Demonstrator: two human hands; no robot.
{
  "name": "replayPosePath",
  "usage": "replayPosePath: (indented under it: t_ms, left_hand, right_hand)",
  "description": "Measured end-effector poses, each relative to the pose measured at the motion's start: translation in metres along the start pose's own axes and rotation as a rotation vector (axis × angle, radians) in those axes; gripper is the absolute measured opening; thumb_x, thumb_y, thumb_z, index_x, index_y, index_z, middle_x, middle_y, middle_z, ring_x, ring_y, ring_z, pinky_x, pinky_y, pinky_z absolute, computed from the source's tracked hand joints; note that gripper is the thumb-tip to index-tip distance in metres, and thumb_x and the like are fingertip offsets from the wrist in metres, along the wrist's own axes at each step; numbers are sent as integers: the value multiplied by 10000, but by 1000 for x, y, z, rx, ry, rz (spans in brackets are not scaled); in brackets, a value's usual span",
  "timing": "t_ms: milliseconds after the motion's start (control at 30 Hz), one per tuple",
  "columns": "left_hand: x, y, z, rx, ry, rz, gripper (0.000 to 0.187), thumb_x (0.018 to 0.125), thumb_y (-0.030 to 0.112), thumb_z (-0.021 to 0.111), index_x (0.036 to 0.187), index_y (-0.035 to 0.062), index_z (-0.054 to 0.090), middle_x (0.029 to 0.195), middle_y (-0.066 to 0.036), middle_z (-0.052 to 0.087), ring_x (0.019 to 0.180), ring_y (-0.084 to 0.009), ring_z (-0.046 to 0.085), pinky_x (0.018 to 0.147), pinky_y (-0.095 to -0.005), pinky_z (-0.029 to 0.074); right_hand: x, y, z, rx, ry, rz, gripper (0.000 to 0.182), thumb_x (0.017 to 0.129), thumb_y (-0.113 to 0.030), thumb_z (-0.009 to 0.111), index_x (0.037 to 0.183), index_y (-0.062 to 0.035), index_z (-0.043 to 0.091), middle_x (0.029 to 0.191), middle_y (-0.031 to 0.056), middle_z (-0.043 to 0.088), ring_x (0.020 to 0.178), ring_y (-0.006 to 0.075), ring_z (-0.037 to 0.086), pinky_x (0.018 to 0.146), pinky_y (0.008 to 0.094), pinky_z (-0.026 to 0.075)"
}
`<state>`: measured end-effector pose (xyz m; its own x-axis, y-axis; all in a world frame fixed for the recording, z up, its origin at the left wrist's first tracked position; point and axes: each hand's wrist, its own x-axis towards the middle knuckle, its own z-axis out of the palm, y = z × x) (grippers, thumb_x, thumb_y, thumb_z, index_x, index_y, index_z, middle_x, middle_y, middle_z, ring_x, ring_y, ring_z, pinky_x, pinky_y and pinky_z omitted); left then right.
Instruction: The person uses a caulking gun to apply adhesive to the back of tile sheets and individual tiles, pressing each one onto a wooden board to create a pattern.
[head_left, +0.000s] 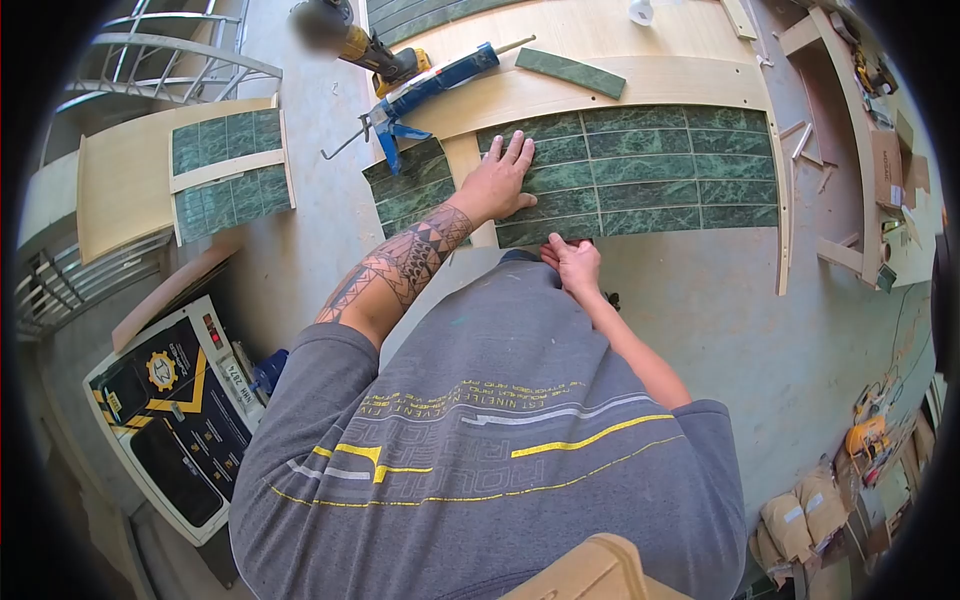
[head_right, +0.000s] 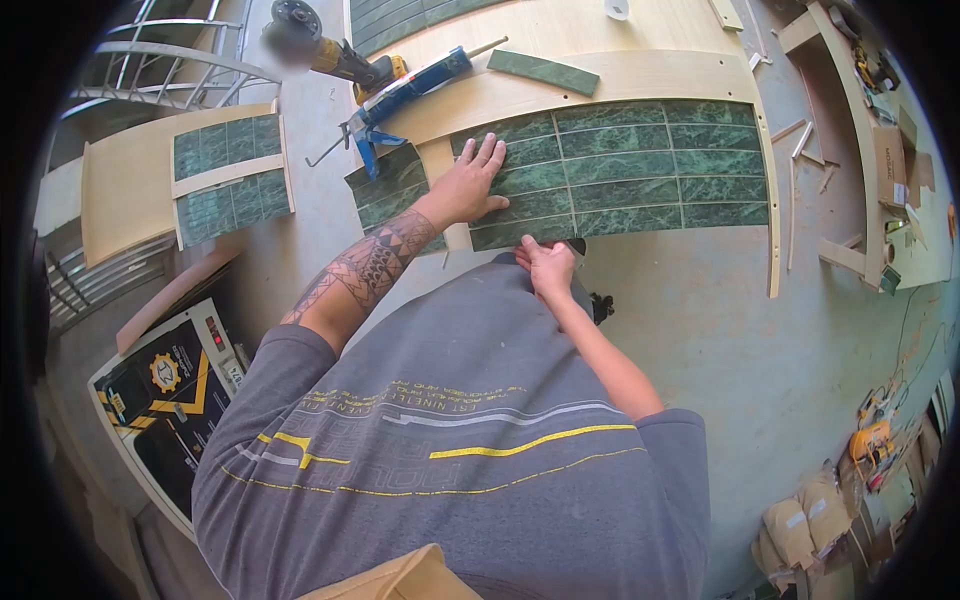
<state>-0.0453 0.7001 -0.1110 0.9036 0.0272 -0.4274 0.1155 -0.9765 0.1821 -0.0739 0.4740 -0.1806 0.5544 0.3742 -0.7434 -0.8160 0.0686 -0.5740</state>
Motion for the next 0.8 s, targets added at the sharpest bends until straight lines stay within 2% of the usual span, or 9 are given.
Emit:
replayPosePath:
  t_ms: [233,367,433,533,600,633,700,733,800]
  left_hand:
    - [-3,-6,10,-51,75,23,880,1030,462,593,1609,-91,228,1675,-329,211,1541,-563,179,1283,-535,216]
    - [1,-15,19,-43,96,56,759,1074,383,521,1595,-99,254,1665,-327,245,1551,-523,200,1291,-529,204]
    - [3,-18,11,-11,129,65,679,1076,309,512,1593,-71,291,1656,-309,287,1534,-516,254,1274,-524,266]
    - [10,-24,-3,-44,31,38,639,1061,264,527,1597,-20,325,1661,-270,315,1501,-514,335,1233,-508,358]
    - [13,-29,-15,-85,-23,39,572,1006,173,589,1529,8,427,1602,-238,423,1394,-482,494,1150,-483,455]
    - [16,-34,-23,-80,-19,45,572,1006,173,589,1529,8,427,1602,-238,423,1394,-482,494,1150,-483,455]
    - [18,-49,-38,-159,125,55,529,923,96,649,1424,10,503,1479,-213,531,1266,-437,590,1090,-469,490]
    - [15,-53,-37,-57,290,75,512,842,47,674,1335,17,538,1352,-204,574,1209,-407,606,1037,-465,513]
    - [14,-59,-34,-33,318,60,524,831,53,676,1335,22,536,1337,-204,571,1230,-400,595,1040,-462,516]
  right_hand:
    - [7,7,-3,-18,9,-28,349,989,-103,739,995,116,468,994,295,729,891,320,774,772,414,676]
    - [10,10,-6,-7,-7,-8,351,989,-97,738,1000,113,457,991,292,728,896,327,772,791,421,677]
    - [9,10,-4,-6,1,-2,349,988,-94,738,985,105,451,988,292,727,897,327,771,792,423,677]
    - [10,9,-5,-5,8,-2,351,987,-88,738,954,90,437,983,293,725,898,327,770,790,425,679]
    - [12,11,-6,1,3,-9,356,986,-86,739,938,84,430,982,293,723,897,326,770,786,425,679]
    - [14,12,-7,-16,5,-3,363,985,-85,740,926,78,422,979,296,721,896,324,769,781,424,680]
    - [13,12,-8,-28,11,-5,370,983,-84,742,913,72,414,976,298,720,896,321,768,777,422,681]
    - [12,10,-6,-25,14,-6,375,981,-85,744,908,68,409,971,300,718,894,319,768,772,420,682]
    - [13,12,-6,-2,0,-20,385,977,-88,749,897,66,405,953,298,722,869,310,770,749,416,684]
